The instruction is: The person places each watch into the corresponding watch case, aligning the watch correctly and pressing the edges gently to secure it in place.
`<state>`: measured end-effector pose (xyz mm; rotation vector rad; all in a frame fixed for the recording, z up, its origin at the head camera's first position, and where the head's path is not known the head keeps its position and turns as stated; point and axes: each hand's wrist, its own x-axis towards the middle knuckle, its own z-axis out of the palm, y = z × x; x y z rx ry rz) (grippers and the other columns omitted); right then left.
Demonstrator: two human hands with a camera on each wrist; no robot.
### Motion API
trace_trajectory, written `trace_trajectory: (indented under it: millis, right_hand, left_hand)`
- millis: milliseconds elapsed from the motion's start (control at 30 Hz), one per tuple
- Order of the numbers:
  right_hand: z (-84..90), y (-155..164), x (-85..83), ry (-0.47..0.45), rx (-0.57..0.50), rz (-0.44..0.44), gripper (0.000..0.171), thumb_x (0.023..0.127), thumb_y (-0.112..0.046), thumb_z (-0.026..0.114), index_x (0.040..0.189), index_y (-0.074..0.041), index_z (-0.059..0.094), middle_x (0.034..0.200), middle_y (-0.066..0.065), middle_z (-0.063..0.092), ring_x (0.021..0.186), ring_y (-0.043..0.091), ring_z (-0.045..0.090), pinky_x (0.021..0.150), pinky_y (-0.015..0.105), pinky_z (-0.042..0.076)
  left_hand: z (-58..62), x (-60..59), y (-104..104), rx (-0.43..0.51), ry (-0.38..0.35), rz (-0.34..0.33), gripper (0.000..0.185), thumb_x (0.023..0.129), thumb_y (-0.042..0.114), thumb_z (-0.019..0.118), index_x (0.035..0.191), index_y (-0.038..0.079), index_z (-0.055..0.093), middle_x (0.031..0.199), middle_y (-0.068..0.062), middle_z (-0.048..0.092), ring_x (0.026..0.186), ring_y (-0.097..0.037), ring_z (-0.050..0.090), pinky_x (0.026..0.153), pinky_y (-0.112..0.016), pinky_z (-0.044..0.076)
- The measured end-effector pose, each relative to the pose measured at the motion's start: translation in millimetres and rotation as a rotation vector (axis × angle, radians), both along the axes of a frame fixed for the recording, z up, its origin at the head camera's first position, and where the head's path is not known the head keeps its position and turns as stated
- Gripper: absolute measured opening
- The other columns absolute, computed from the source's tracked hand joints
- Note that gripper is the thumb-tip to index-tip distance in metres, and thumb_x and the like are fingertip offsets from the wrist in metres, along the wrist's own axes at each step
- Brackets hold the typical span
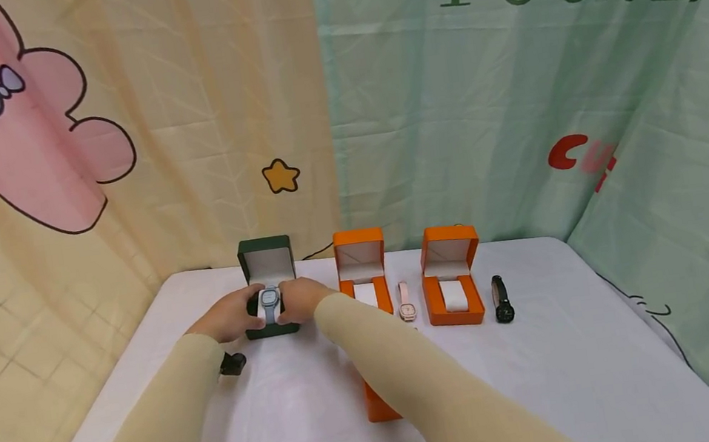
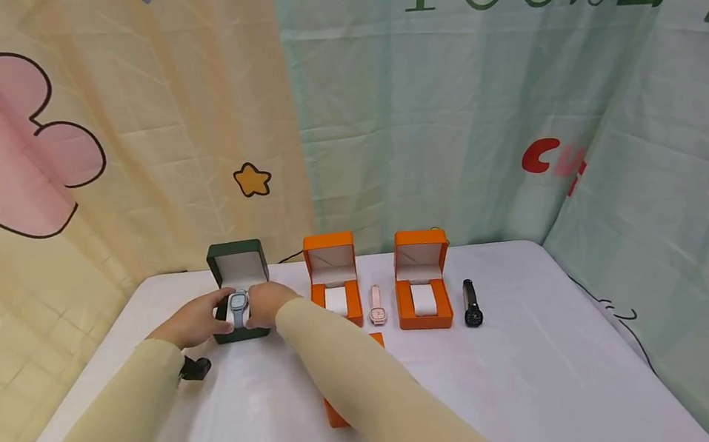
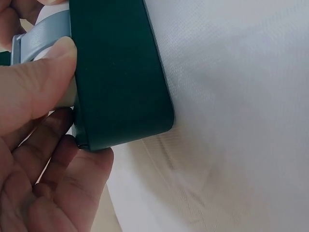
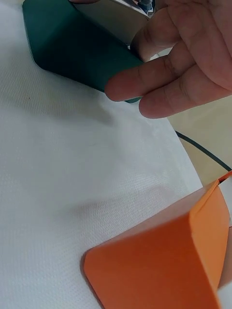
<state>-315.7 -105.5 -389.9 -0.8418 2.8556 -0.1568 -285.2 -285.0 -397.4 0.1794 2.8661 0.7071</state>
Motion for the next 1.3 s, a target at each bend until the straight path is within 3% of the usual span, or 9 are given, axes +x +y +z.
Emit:
trace_trajectory:
  millis: [433, 767, 867, 1067, 1300]
  right_hand:
    - [-1.7, -0.1, 2.1, -0.023, -0.021, -0.016, 0.053, 0.095, -0.044, 0.078, 0.136, -0.014, 0.063, 0.119, -0.001, 0.073, 0.094, 0.015, 0.061, 0.107, 0.027, 0.052]
    - [3.7, 2.2, 6.5, -0.004, 0.006, -0.007, 0.051, 0.095, -0.047, 0.077, 0.135, -0.016, 0.065, 0.115, -0.003, 0.074, 0.093, 0.015, 0.06, 0.102, 0.026, 0.053]
    - [5.4, 3.2, 8.2, -0.005, 0.006, -0.014, 0.051, 0.095, -0.047, 0.077, 0.133, -0.016, 0.066, 0.111, -0.003, 0.073, 0.09, 0.015, 0.061, 0.096, 0.025, 0.054]
    - [6.7, 4.3, 8.7, -0.041, -0.013, -0.03, 0.05, 0.095, -0.047, 0.077, 0.131, -0.014, 0.065, 0.098, -0.002, 0.068, 0.079, 0.015, 0.062, 0.071, 0.023, 0.051]
    - [7.6, 5.3, 7.5, -0.07, -0.046, -0.05, 0.05, 0.095, -0.046, 0.078, 0.131, -0.014, 0.065, 0.098, -0.001, 0.067, 0.073, 0.014, 0.06, 0.066, 0.022, 0.049]
  left_hand:
    - [-1.1, -0.7, -0.8, 0.015, -0.012, -0.008, 0.078, 0.09, 0.008, 0.08, 0.157, 0.002, 0.042, 0.147, -0.027, 0.057, 0.125, -0.039, 0.056, 0.113, -0.061, 0.044]
    - [-0.3, -3.3, -1.2, 0.023, -0.031, -0.015, 0.077, 0.09, 0.007, 0.08, 0.157, 0.001, 0.043, 0.142, -0.026, 0.06, 0.113, -0.035, 0.057, 0.097, -0.046, 0.052]
    - [-0.2, -3.1, -1.7, 0.02, -0.03, -0.02, 0.076, 0.089, 0.007, 0.081, 0.156, 0.001, 0.044, 0.14, -0.025, 0.061, 0.111, -0.035, 0.058, 0.094, -0.045, 0.052]
    - [0.9, -2.6, -0.5, 0.012, -0.032, -0.02, 0.076, 0.089, 0.008, 0.081, 0.156, 0.002, 0.045, 0.14, -0.025, 0.061, 0.112, -0.035, 0.057, 0.096, -0.046, 0.052]
    - [3.7, -4.5, 0.7, -0.004, -0.028, -0.03, 0.075, 0.088, 0.008, 0.08, 0.155, 0.001, 0.046, 0.143, -0.026, 0.06, 0.119, -0.037, 0.057, 0.109, -0.058, 0.046]
